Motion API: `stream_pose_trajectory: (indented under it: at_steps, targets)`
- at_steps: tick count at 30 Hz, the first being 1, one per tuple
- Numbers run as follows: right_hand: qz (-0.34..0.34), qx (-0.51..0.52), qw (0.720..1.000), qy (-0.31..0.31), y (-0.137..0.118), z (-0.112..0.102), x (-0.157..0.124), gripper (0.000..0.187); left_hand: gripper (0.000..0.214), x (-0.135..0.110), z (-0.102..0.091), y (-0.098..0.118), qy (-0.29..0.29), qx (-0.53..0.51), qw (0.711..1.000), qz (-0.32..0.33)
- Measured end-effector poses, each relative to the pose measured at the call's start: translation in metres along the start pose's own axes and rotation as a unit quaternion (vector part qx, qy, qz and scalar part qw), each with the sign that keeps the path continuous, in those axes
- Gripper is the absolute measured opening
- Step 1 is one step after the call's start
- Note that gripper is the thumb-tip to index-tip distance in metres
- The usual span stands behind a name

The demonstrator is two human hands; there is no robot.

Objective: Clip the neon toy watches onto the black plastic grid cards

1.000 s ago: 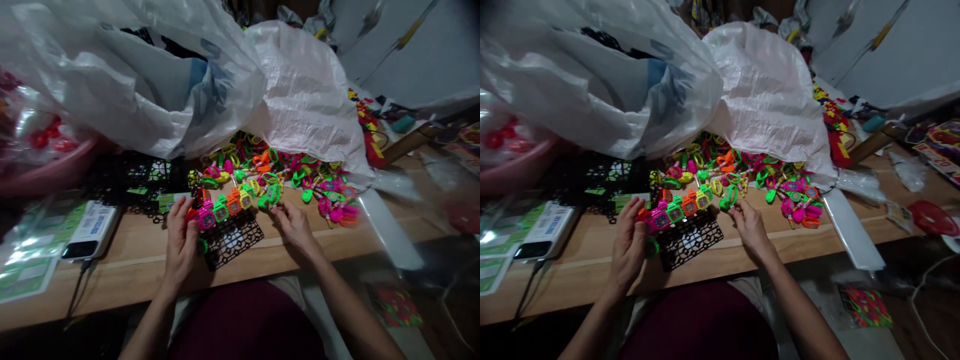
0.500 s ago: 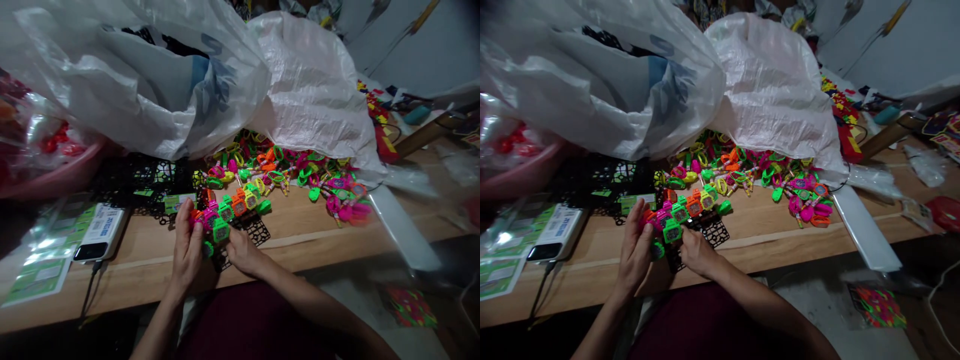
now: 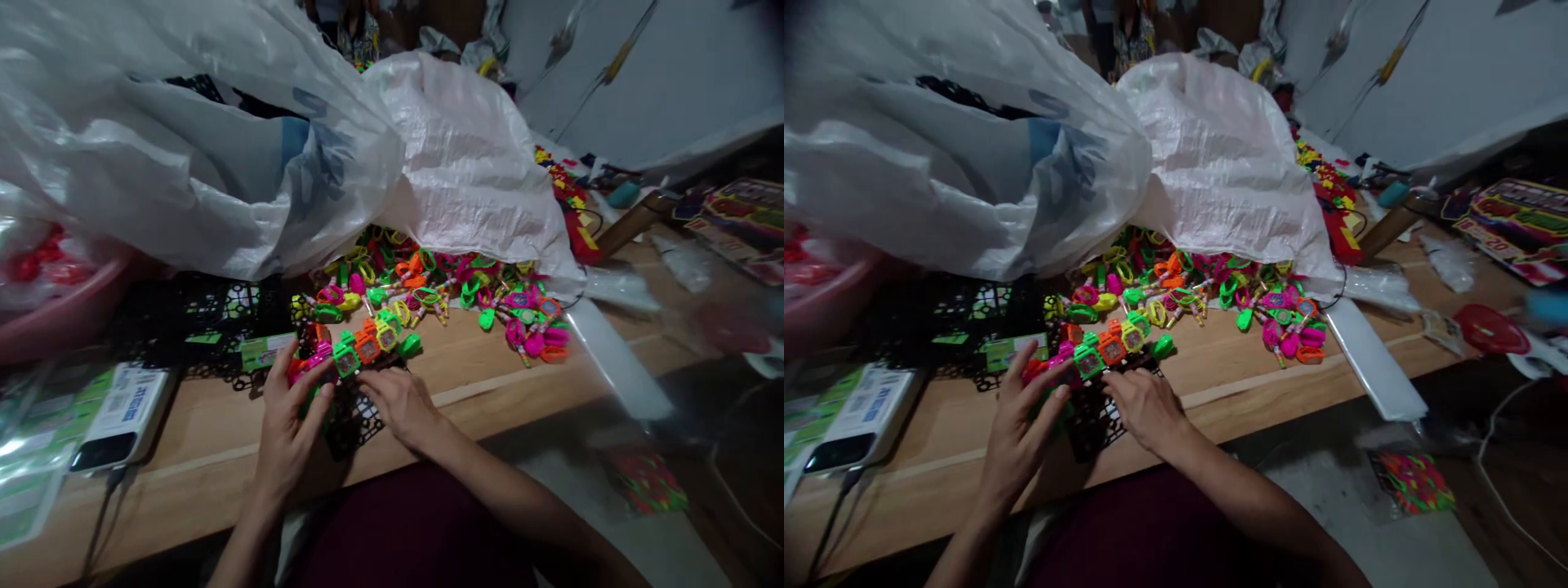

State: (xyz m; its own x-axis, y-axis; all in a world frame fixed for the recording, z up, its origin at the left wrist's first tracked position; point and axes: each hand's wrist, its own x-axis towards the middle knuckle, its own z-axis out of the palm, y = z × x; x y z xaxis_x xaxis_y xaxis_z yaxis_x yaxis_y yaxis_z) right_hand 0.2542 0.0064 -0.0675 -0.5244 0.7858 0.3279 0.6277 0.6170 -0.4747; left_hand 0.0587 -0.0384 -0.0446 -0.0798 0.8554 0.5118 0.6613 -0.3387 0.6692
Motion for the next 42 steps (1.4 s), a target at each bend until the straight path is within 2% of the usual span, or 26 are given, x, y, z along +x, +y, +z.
stream_pose_trajectory:
  at_steps: [3, 7, 9, 11, 13, 15, 18, 21, 25, 28, 30, 32, 35, 39, 42]
  targets:
    - [0.084, -0.094, 0.992, -0.016, 0.019, -0.024, -0.003, 0.022, 0.027, 0.000, 0.003, 0.001, 0.021, -0.006, 1.000, 0.003]
    - [0.145, -0.115, 0.983, 0.015, 0.046, -0.040, -0.013, 0.026, 0.032, -0.001, 0.002, 0.002, 0.036, 0.034, 0.999, 0.016]
    - [0.157, -0.100, 0.981, 0.043, 0.056, -0.043, -0.019, 0.026, 0.038, -0.002, 0.001, 0.003, 0.037, 0.059, 0.997, 0.032]
    - [0.130, -0.066, 0.988, 0.058, 0.060, -0.042, -0.020, 0.022, 0.042, -0.003, 0.001, 0.003, 0.031, 0.069, 0.996, 0.045]
    - [0.091, -0.042, 0.994, 0.053, 0.059, -0.037, -0.017, 0.021, 0.045, -0.003, 0.001, 0.004, 0.023, 0.066, 0.996, 0.049]
    - [0.084, -0.047, 0.995, 0.031, 0.056, -0.030, -0.011, 0.022, 0.046, -0.003, 0.002, 0.004, 0.020, 0.053, 0.998, 0.042]
    - [0.120, -0.059, 0.991, 0.026, 0.058, -0.025, -0.007, 0.020, 0.047, -0.004, 0.002, 0.005, 0.019, 0.028, 0.999, 0.029]
    - [0.161, -0.032, 0.984, 0.072, 0.071, -0.033, -0.016, 0.019, 0.047, -0.006, 0.002, 0.006, 0.011, 0.014, 1.000, 0.021]
    - [0.207, 0.091, 0.964, 0.143, 0.085, -0.049, -0.038, 0.023, 0.047, -0.008, 0.001, 0.004, 0.004, 0.020, 1.000, 0.015]
    - [0.261, 0.264, 0.911, 0.181, 0.071, -0.049, -0.047, 0.037, 0.050, -0.008, 0.000, 0.002, -0.006, 0.015, 1.000, 0.018]
    - [0.263, 0.353, 0.884, 0.160, 0.050, -0.043, -0.047, 0.043, 0.052, -0.008, -0.001, 0.001, -0.009, 0.004, 1.000, 0.021]
    - [0.223, 0.393, 0.886, 0.108, 0.026, -0.032, -0.041, 0.046, 0.053, -0.008, -0.001, 0.000, -0.012, -0.002, 1.000, 0.025]
    - [0.143, 0.398, 0.905, 0.039, 0.001, -0.011, -0.030, 0.047, 0.052, -0.007, -0.002, -0.001, -0.015, -0.002, 0.999, 0.031]
    - [0.094, 0.388, 0.917, 0.006, -0.008, 0.014, -0.024, 0.043, 0.051, -0.007, -0.001, 0.000, -0.017, 0.001, 0.999, 0.035]
    - [0.076, 0.376, 0.924, -0.008, -0.006, 0.024, -0.024, 0.034, 0.050, -0.007, -0.001, 0.001, -0.011, 0.005, 0.999, 0.037]
